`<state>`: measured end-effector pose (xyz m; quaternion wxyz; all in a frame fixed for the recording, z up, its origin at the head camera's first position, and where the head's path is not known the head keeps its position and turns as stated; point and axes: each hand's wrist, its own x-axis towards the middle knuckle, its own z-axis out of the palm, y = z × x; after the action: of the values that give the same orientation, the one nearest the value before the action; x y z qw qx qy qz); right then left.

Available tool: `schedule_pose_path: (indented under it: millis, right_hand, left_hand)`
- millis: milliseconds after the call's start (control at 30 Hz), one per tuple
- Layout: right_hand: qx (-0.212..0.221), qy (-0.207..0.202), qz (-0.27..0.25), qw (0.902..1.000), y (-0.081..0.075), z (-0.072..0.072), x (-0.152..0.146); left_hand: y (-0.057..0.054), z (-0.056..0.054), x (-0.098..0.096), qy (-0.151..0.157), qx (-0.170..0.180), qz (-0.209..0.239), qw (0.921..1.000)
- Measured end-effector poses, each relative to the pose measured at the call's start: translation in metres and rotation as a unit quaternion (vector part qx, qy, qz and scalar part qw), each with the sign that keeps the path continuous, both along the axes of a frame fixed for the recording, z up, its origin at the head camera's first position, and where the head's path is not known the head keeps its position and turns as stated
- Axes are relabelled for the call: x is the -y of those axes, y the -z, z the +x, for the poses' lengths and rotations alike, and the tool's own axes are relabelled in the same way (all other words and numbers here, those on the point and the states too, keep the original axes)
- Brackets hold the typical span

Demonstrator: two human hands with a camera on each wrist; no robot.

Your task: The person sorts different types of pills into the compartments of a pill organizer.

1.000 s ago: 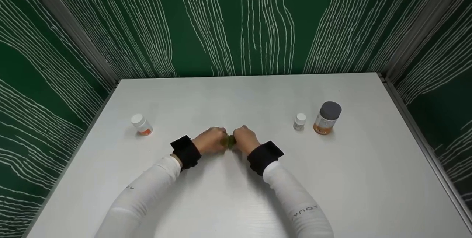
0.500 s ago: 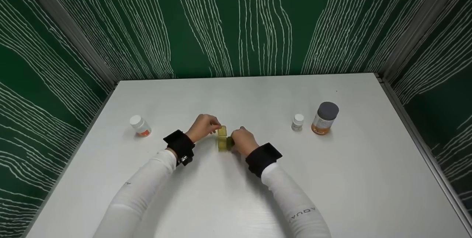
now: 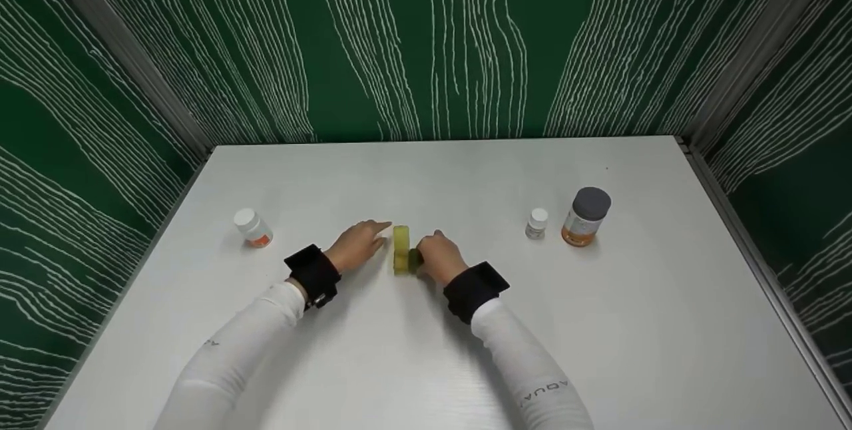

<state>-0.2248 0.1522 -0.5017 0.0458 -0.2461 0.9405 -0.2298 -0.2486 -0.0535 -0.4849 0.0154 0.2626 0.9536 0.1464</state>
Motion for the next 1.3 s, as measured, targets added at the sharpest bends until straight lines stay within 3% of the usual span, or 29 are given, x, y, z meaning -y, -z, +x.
schedule_pose_path:
  millis: [100, 167, 333, 433, 533, 700, 867, 933, 1100, 1300]
  right_hand:
    - [0.005, 0.009, 0.001, 0.9999, -0.001, 0.001, -0.004]
    - [0.009, 0.015, 0.001, 0.9998, -0.002, 0.001, -0.005]
    - [0.0, 0.011, 0.018, 0.9998, -0.003, 0.003, -0.009]
    - [-0.03, 0.01, 0.027, 0.9991, -0.003, 0.009, -0.017]
    - [-0.072, 0.021, 0.003, 0.9972, -0.002, 0.021, -0.03]
    - [-0.103, 0.055, -0.073, 0.9904, 0.0, 0.04, -0.057]
    - [-0.099, 0.105, -0.109, 0.9835, 0.0, 0.056, -0.085]
    - [-0.093, 0.125, -0.118, 0.9807, -0.001, 0.063, -0.095]
    - [-0.083, 0.159, -0.127, 0.9755, -0.001, 0.077, -0.114]
    - [-0.089, 0.171, -0.13, 0.9725, 0.0, 0.089, -0.12]
  left_hand:
    - [-0.011, -0.002, 0.022, -0.04, -0.029, 0.052, 0.9974]
    - [-0.016, -0.005, 0.041, -0.082, -0.07, 0.088, 0.9902]
    - [-0.022, -0.015, 0.101, -0.224, -0.121, 0.145, 0.9561]
    - [-0.018, -0.017, 0.135, -0.301, -0.109, 0.168, 0.9325]
    - [-0.008, -0.015, 0.16, -0.345, -0.09, 0.204, 0.9116]
    - [0.01, -0.008, 0.182, -0.38, -0.029, 0.288, 0.8784]
    - [0.015, -0.003, 0.19, -0.4, 0.052, 0.356, 0.8431]
    - [0.016, -0.001, 0.192, -0.398, 0.065, 0.366, 0.8386]
    - [0.022, -0.001, 0.192, -0.388, 0.053, 0.366, 0.8444]
    - [0.029, 0.001, 0.184, -0.355, 0.047, 0.384, 0.8512]
